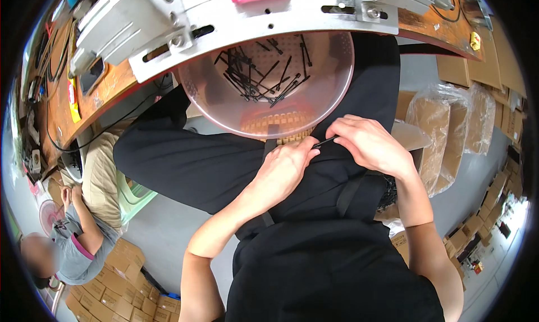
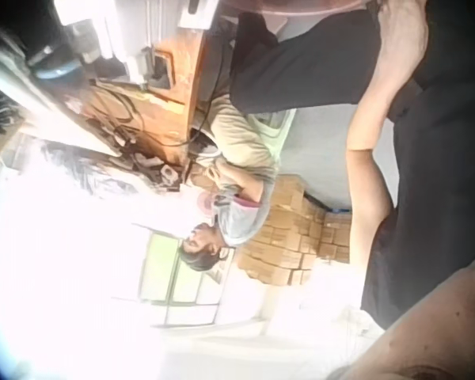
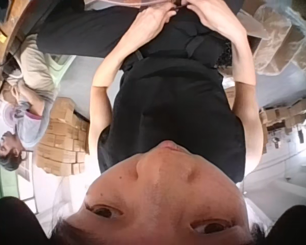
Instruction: The person inserts black cable ties into a metal jig on a workbench and uses a pink tool to crimp them. They then remove the finished cable ties and place them into a clear plastic bowl on their lap. The process is repeated continuously throughout the video.
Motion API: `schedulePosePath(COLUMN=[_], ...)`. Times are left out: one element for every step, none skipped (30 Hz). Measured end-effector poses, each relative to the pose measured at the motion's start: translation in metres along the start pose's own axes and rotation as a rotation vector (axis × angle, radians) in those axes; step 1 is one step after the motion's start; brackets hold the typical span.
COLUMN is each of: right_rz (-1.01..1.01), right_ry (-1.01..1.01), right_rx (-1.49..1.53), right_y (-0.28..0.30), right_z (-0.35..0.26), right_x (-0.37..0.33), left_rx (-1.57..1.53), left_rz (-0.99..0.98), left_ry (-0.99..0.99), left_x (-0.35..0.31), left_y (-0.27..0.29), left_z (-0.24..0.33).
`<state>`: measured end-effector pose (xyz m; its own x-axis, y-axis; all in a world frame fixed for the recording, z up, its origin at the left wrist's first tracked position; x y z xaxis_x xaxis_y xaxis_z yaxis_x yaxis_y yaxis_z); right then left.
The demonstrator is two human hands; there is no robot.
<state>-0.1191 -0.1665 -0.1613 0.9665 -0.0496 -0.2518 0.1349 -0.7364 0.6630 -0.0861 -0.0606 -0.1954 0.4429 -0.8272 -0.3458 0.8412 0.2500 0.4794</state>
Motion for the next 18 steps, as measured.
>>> schedulePosePath(right_rz=[-0.028,0.026,0.079,0.133,0.193,0.139,0.174,0.208,0.263,0.320,0.438,0.551,0.632,0.711,0.794,0.718,0.644,0.573], right_ry=[-0.004,0.029,0.064,0.097,0.182,-0.013,-0.048,-0.080,-0.040,-0.004,0.072,0.151,0.133,0.122,0.109,0.087,0.063,0.036], right_rx=[-0.006,0.039,0.085,0.131,0.153,0.259,0.223,0.189,0.086,-0.017,-0.188,-0.358,-0.397,-0.434,-0.471,-0.461,-0.456,-0.452], right_y=[-0.002,0.000,-0.001,0.000,0.002,0.000,0.000,-0.003,-0.009,-0.016,-0.013,-0.010,-0.009,-0.007,-0.007,-0.019,-0.029,-0.037], right_z=[-0.003,-0.008,-0.010,-0.010,-0.013,0.002,0.015,0.035,0.062,0.093,0.113,0.122,0.129,0.126,0.123,0.110,0.092,0.083], right_x=[0.004,0.010,0.015,0.021,0.030,0.041,0.056,0.074,0.092,0.113,0.141,0.166,0.183,0.199,0.208,0.220,0.226,0.232], left_rx=[-0.026,-0.053,-0.079,-0.090,-0.080,-0.070,-0.146,-0.222,-0.265,-0.263,-0.313,-0.364,-0.382,-0.400,-0.414,-0.425,-0.438,-0.450], left_rz=[0.048,0.098,0.150,0.202,0.208,0.216,0.278,0.342,0.411,0.421,0.495,0.572,0.594,0.623,0.643,0.665,0.683,0.698], left_ry=[-0.016,-0.030,-0.042,-0.027,0.042,0.112,0.163,0.215,0.248,0.305,0.305,0.308,0.313,0.319,0.349,0.356,0.358,0.358], left_x=[-0.004,-0.008,-0.013,-0.018,-0.022,-0.027,-0.031,-0.037,-0.041,-0.044,-0.048,-0.054,-0.059,-0.065,-0.071,-0.078,-0.083,-0.088], left_y=[0.004,0.007,0.013,0.020,0.027,0.036,0.051,0.065,0.078,0.090,0.101,0.111,0.118,0.124,0.129,0.131,0.133,0.135], left_z=[-0.002,-0.008,-0.014,-0.021,-0.034,-0.047,-0.056,-0.066,-0.077,-0.083,-0.091,-0.100,-0.106,-0.109,-0.110,-0.114,-0.116,-0.117])
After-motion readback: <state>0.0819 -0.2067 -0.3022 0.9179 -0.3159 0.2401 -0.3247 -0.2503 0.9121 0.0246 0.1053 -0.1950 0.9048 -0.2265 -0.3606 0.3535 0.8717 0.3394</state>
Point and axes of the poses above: each hand's wrist, its own x-axis towards the middle knuckle, its own y-axis out of the back of the hand, z = x × y, the point moved 9 cm from there along x, towards the middle knuckle, and after that the axes turned 12 degrees about z, right-handed, at the moved point
